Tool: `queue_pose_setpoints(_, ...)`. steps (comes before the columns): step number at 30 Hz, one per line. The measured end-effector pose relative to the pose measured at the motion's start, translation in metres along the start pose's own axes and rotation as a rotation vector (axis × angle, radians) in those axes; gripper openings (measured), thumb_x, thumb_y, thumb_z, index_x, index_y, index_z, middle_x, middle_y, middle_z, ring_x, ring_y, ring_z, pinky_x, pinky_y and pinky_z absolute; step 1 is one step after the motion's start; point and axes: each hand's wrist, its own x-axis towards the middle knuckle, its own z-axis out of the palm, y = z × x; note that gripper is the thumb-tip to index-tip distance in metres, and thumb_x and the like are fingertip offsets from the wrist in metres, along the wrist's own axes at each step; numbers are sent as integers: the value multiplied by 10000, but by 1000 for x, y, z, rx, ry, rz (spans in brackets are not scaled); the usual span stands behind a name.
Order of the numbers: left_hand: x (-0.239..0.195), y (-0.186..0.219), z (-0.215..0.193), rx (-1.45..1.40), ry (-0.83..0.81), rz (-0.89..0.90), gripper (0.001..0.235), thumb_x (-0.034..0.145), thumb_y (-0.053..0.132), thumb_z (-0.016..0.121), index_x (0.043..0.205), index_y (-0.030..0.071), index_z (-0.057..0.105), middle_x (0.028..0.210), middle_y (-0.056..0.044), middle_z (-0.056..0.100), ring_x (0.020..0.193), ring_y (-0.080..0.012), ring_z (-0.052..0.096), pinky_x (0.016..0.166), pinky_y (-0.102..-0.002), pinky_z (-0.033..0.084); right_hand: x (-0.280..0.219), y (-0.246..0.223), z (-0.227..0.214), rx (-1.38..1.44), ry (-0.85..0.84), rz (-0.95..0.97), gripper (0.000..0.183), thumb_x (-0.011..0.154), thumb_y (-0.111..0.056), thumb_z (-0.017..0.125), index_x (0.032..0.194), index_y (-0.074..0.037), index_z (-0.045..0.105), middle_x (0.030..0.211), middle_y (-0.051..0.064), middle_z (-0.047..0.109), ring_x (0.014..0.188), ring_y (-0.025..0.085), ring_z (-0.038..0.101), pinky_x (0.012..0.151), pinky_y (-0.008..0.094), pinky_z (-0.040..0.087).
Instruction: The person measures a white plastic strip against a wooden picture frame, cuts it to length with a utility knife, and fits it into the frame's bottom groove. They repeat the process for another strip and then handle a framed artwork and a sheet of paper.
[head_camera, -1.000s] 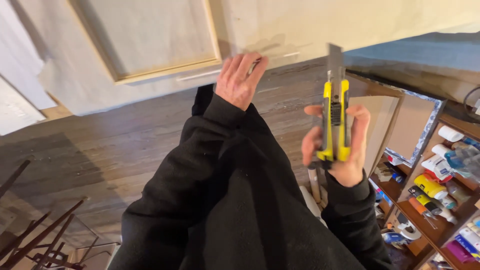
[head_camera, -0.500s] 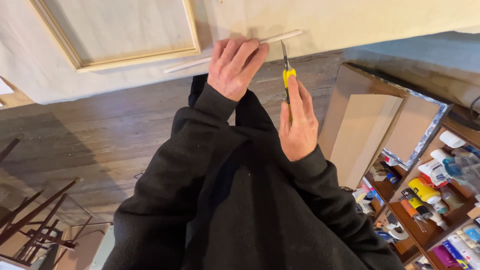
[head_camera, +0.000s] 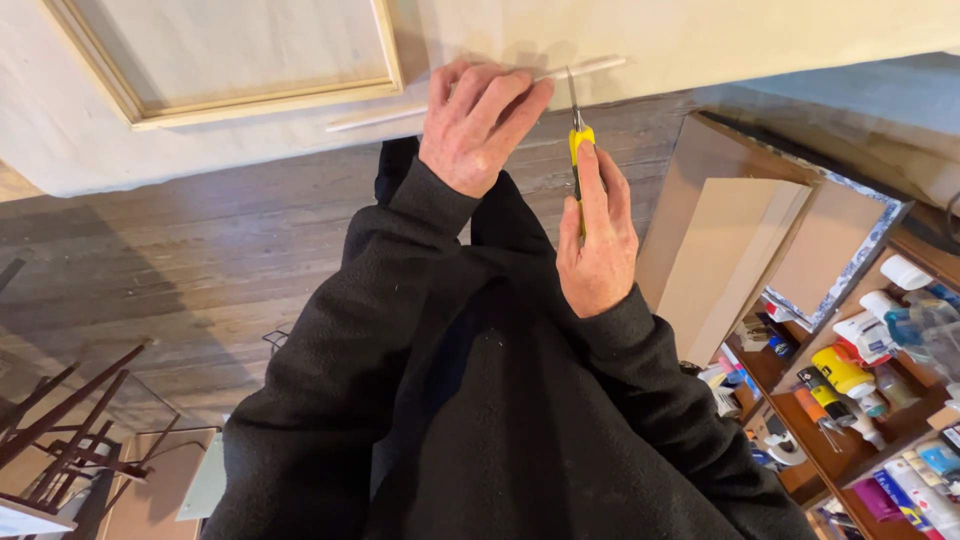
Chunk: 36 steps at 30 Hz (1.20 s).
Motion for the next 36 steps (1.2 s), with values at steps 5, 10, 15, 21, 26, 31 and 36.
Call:
queue_pose_setpoints(5,-1,-2,5,34,-19,11,294,905,78,847,1196,105,814,1183,-19,636,1071,-189,616,1001,-432,468,0,1,2,-9,-4,19,586,1017,121,594,1576,-20,490,1574,229,529,1391,383,626,1132,417,546)
queue_pose_setpoints(10,-5,-5,13,92,3,49,319,889,101,901,1200,145,847,1181,-18,578,1053,-187,592,975,-459,453,3,0,4,-14,9,-4,608,1029,135,599,1596,-38,468,1576,220,536,1390,373,636,1115,411,564)
queue_pose_setpoints(15,-5,-5,11,91,-15,54,358,881,105,880,1231,162,837,1176,-17,583,1042,-191,595,976,-462,453,4,-2,3,-4,4,10,618,1023,134,595,1601,-42,462,1576,220,531,1385,373,637,1118,413,562)
queue_pose_setpoints(21,-3,-6,10,97,-13,59,357,886,108,882,1234,173,839,1161,-6,579,1029,-177,594,972,-447,451,5,-2,4,-6,-9,18,600,1024,125,593,1590,-32,475,1575,226,526,1366,373,648,1097,409,570)
queue_pose_setpoints(26,-3,-5,9,91,-13,63,352,882,125,892,1228,167,843,1172,-8,585,1046,-178,599,966,-446,448,3,0,4,-6,-20,34,598,1022,112,588,1591,-36,475,1575,229,523,1368,376,645,1096,408,564)
queue_pose_setpoints(31,-3,-6,9,85,-27,56,336,904,109,877,1233,159,837,1170,-6,588,1042,-173,599,975,-447,447,5,-1,3,13,-27,29,608,1014,124,585,1591,-36,475,1577,233,527,1394,378,628,1121,410,552)
queue_pose_setpoints(36,0,-6,7,77,-19,59,333,901,116,872,1230,150,833,1167,-8,594,1032,-177,602,964,-446,445,6,-1,4,5,-19,23,610,1012,129,590,1588,-40,481,1575,230,532,1386,377,637,1117,410,556)
